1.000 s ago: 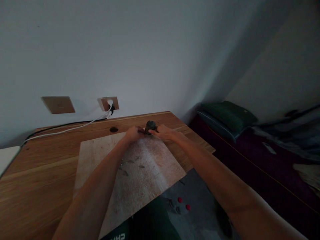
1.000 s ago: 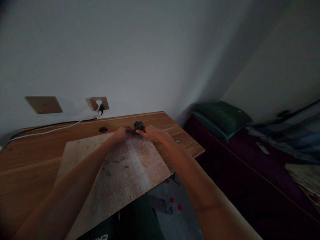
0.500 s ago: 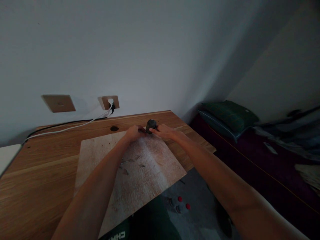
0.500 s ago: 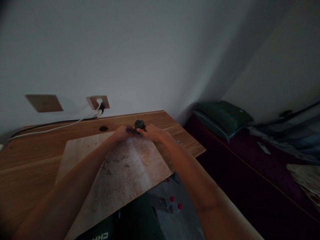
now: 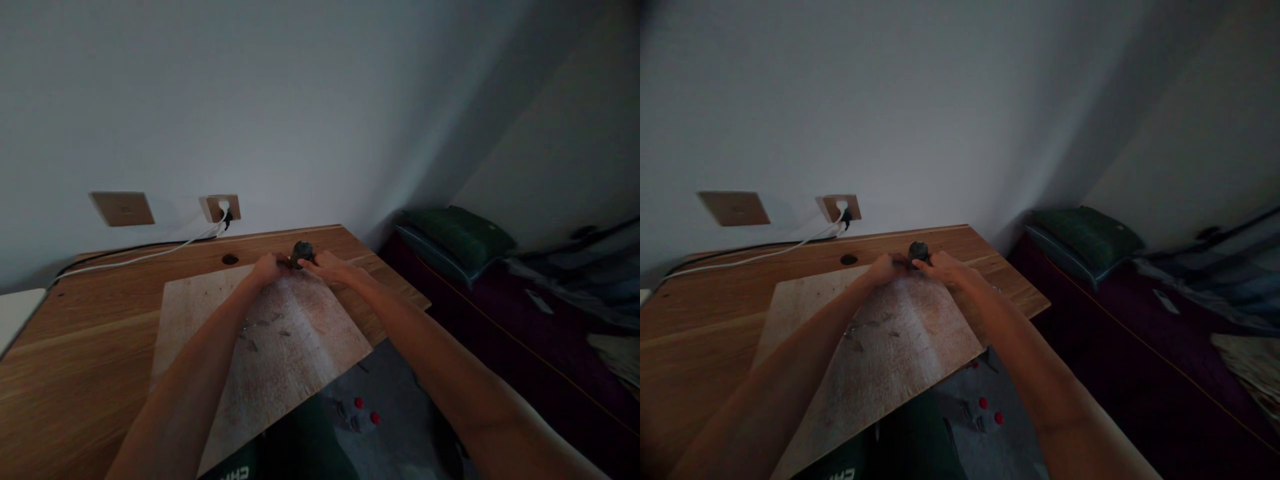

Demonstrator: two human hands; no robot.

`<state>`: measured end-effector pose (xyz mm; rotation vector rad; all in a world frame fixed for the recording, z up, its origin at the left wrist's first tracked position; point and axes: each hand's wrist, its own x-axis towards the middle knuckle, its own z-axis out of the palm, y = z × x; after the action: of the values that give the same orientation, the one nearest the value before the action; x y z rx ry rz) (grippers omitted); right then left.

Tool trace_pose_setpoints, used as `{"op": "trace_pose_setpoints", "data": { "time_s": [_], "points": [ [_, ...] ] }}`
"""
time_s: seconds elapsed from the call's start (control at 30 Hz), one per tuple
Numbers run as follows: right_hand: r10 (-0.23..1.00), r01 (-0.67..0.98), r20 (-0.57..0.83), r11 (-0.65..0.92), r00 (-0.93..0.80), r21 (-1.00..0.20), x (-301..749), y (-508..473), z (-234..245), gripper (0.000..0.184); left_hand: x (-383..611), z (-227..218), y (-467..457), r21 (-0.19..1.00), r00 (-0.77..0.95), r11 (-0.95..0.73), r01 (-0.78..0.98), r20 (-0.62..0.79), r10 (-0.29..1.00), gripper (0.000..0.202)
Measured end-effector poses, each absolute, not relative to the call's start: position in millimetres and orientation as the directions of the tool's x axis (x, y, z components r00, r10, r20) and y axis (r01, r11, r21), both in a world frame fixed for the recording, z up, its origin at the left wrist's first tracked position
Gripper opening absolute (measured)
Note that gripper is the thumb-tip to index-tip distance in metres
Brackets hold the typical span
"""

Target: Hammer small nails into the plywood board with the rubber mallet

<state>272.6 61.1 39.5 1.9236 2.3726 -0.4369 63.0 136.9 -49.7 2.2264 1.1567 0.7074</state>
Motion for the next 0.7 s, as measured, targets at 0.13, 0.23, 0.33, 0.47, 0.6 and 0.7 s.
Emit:
{"op": "trace_pose_setpoints", "data": {
  "time_s": [0.13,0.23,0.33,0.47,0.6,0.7],
  "points": [
    [0.951,0.965,-0.218,0.178,-0.219,-0.192,271.8,61.6,37.7,0.034,62.1,-48.0,135.5,0.664,0.508,-0.498,0.558,0.2,0.837,0.023],
    [0.954,0.965,-0.213,0.167,-0.21,-0.204,273.3,61.4,36.8,0.034,61.5,-47.7,135.3,0.664,0.511,-0.496,0.559,0.196,0.837,0.024],
    [0.959,0.963,-0.204,0.152,-0.198,-0.221,276.4,59.1,35.4,0.033,61.6,-48.1,135.4,0.656,0.503,-0.491,0.574,0.191,0.843,0.024],
    [0.975,0.966,-0.168,0.104,-0.146,-0.236,283.4,53.6,32.3,0.034,63.1,-47.1,134.8,0.633,0.493,-0.485,0.603,0.182,0.851,0.024],
    [0.989,0.973,-0.141,0.017,-0.051,-0.23,289.9,51.5,27.4,0.036,65.5,-43.8,133.6,0.608,0.483,-0.49,0.624,0.193,0.854,0.024],
    [0.99,0.973,-0.138,-0.033,0.001,-0.227,288.7,51.0,21.0,0.036,66.6,-42.8,132.7,0.596,0.474,-0.494,0.634,0.205,0.856,0.025]
  ]
}}
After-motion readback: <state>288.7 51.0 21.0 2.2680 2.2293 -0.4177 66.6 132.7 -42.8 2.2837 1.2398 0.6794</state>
